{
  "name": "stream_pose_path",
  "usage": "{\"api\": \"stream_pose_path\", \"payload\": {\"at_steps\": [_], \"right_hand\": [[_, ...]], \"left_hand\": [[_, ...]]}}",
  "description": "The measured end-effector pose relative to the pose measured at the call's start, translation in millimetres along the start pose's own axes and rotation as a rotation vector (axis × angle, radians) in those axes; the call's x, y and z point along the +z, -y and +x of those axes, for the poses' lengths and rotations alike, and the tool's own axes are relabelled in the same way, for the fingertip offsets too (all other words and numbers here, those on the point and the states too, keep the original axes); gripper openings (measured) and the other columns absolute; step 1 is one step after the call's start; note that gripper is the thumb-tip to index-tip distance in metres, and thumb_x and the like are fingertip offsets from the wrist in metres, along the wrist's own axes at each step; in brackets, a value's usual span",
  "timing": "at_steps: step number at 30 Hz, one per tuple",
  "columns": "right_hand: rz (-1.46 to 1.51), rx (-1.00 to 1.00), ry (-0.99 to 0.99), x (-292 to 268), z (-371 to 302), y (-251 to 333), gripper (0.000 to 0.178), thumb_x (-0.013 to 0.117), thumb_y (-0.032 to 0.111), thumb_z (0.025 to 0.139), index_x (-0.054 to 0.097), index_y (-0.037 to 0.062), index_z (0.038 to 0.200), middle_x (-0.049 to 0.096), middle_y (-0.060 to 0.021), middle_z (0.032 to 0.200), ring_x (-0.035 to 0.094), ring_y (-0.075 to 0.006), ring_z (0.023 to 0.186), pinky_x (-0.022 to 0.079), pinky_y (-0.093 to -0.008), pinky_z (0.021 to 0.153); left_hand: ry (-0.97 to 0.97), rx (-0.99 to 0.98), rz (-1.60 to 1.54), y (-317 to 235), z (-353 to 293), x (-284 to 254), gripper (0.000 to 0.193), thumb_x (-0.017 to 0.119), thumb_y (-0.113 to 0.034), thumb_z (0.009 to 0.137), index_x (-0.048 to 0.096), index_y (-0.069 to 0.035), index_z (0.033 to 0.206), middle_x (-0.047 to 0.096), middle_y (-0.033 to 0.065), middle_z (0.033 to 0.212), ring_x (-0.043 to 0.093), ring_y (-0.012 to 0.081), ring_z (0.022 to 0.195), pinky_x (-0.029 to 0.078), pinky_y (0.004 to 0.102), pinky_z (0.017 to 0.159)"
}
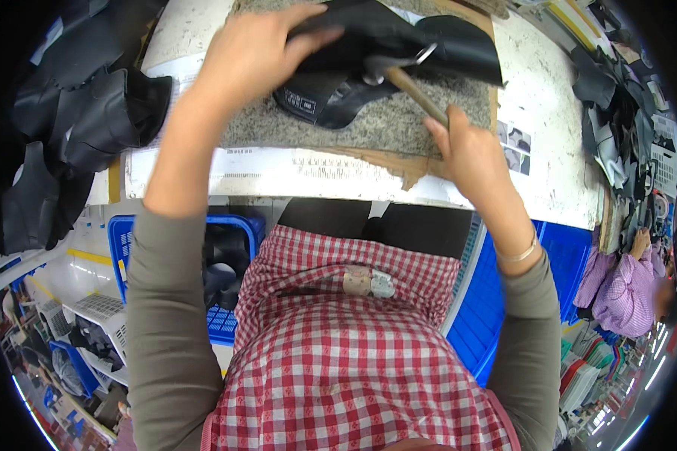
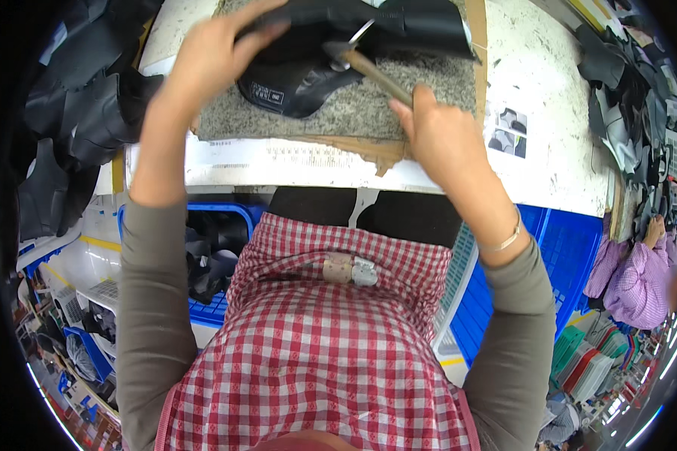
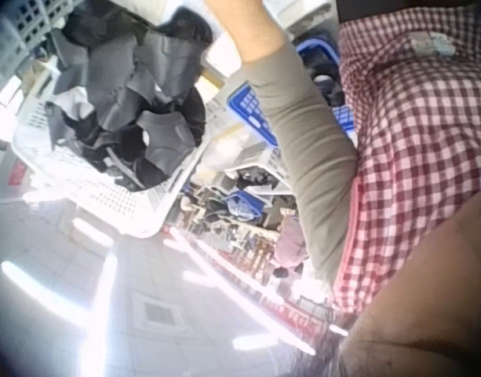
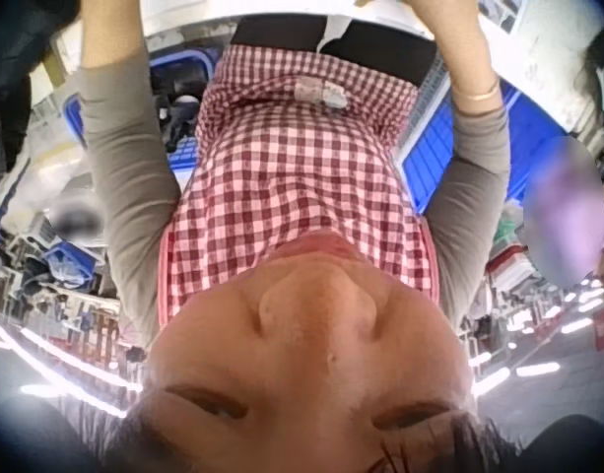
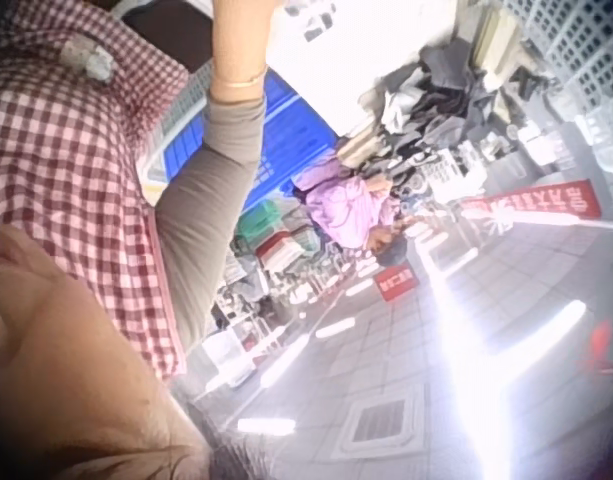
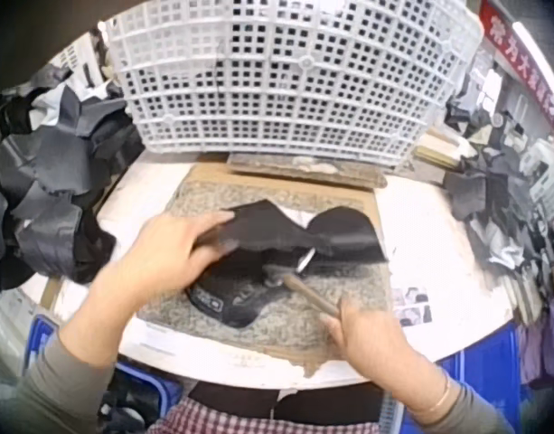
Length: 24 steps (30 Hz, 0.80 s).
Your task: The person assembles shoe components by hand, using a hammer to press parts together and a pen to mark pieces. They handle black shoe uppers and white insoles, repeatedly tapping and aligning parts on a workbench.
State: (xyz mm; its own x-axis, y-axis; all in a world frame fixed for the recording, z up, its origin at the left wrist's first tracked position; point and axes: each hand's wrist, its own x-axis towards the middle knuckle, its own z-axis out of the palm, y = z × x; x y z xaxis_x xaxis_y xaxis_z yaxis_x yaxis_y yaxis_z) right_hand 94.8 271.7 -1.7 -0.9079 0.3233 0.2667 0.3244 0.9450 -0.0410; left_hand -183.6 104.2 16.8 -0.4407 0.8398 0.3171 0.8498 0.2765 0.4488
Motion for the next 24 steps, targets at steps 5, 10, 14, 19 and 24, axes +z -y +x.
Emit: {"api": "stream_pose_path", "payload": {"at_steps": [5,10,14,19,24], "right_hand": [[0.046,0.138,0.037,19,-15,10,0.039,0.061,0.038,0.103,0.057,0.0,0.093,0.063,-0.0199,0.059,0.066,-0.0422,0.053,0.053,-0.049,0.048],[0.508,0.151,0.121,-26,-21,35,0.038,0.059,0.037,0.105,0.059,-0.0003,0.099,0.063,-0.0211,0.064,0.067,-0.0403,0.063,0.052,-0.0463,0.054],[0.541,0.157,0.036,-114,-71,52,0.032,0.062,0.032,0.105,0.059,0.0001,0.103,0.061,-0.0196,0.063,0.066,-0.0368,0.059,0.049,-0.0439,0.052],[0.342,0.143,-0.243,-123,-78,52,0.031,0.063,0.029,0.104,0.058,-0.0012,0.101,0.059,-0.0173,0.059,0.063,-0.0369,0.051,0.046,-0.0444,0.046],[0.265,0.223,0.034,-41,-63,36,0.04,0.054,0.037,0.107,0.057,-0.0014,0.097,0.064,-0.0204,0.061,0.067,-0.0419,0.059,0.052,-0.0502,0.054]], "left_hand": [[-0.244,-0.434,-0.146,-42,-70,58,0.073,0.078,-0.023,0.089,0.041,0.005,0.145,0.072,0.0294,0.106,0.075,0.0399,0.086,0.059,0.0445,0.081],[-0.337,-0.46,-0.129,-50,-33,-9,0.054,0.067,-0.019,0.094,0.054,0.004,0.14,0.072,0.0245,0.111,0.077,0.0277,0.08,0.059,0.0407,0.074],[-0.694,-0.146,0.368,-79,17,-138,0.022,0.068,-0.018,0.081,0.076,-0.003,0.094,0.073,0.021,0.087,0.071,0.0425,0.086,0.057,0.049,0.078],[-0.287,0.196,0.802,-150,70,-88,0.015,0.066,-0.012,0.077,0.078,-0.003,0.08,0.074,0.0212,0.087,0.073,0.0394,0.084,0.059,0.0474,0.074],[-0.118,0.321,0.548,-99,38,30,0.016,0.067,-0.014,0.084,0.077,-0.009,0.095,0.07,0.0124,0.108,0.067,0.031,0.106,0.055,0.0454,0.081]]}}
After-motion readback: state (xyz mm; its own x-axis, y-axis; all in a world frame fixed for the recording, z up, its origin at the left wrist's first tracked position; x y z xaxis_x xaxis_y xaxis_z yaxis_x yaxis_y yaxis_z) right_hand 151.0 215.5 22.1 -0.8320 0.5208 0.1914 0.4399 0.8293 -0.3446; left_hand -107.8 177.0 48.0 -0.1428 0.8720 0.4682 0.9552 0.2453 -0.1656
